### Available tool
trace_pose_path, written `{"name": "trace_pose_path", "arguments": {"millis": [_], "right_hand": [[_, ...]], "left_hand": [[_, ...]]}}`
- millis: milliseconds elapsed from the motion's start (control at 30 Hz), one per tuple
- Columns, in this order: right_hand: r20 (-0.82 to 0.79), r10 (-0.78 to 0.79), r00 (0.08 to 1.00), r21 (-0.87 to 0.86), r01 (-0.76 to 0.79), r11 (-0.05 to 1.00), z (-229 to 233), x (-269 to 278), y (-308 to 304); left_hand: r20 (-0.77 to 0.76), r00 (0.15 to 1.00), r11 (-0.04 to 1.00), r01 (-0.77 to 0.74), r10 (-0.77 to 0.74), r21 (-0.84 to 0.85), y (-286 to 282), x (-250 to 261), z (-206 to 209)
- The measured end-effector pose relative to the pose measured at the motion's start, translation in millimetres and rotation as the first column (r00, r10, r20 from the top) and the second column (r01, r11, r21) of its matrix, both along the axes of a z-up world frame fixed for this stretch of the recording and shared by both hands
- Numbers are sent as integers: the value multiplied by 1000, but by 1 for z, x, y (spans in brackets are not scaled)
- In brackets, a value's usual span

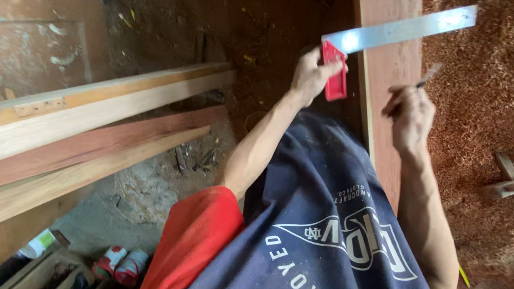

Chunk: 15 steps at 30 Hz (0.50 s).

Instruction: The person measures a wooden plank using a tape measure and a combination square, marking specific points with a pencil. They repeatedly align the tools to ensure accuracy and draw lines across the wood's surface.

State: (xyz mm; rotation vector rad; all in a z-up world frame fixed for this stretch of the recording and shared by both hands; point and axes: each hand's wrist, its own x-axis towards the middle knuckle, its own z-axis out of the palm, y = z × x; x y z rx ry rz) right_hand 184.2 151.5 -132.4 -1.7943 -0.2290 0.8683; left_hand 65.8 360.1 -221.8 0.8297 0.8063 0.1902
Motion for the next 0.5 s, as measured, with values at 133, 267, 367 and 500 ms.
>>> {"name": "trace_pose_path", "arguments": {"millis": [133, 267, 367, 500], "right_hand": [[75, -73, 994, -30, 76, 997, -14, 38, 18], [0, -99, 995, 210, 97, 973, -19, 70, 50], [-134, -128, 983, 355, 168, 920, -31, 89, 71], [-237, -183, 954, 301, 251, 920, -41, 98, 84]], "left_hand": [[-287, 947, 965, -73, 146, 252, 12, 35, -28], [-429, 885, 968, -85, 183, 238, -11, 75, -32], [-462, 841, 945, -158, 281, 287, -32, 89, -25], [-460, 836, 939, -171, 299, 299, -36, 89, -26]]}}
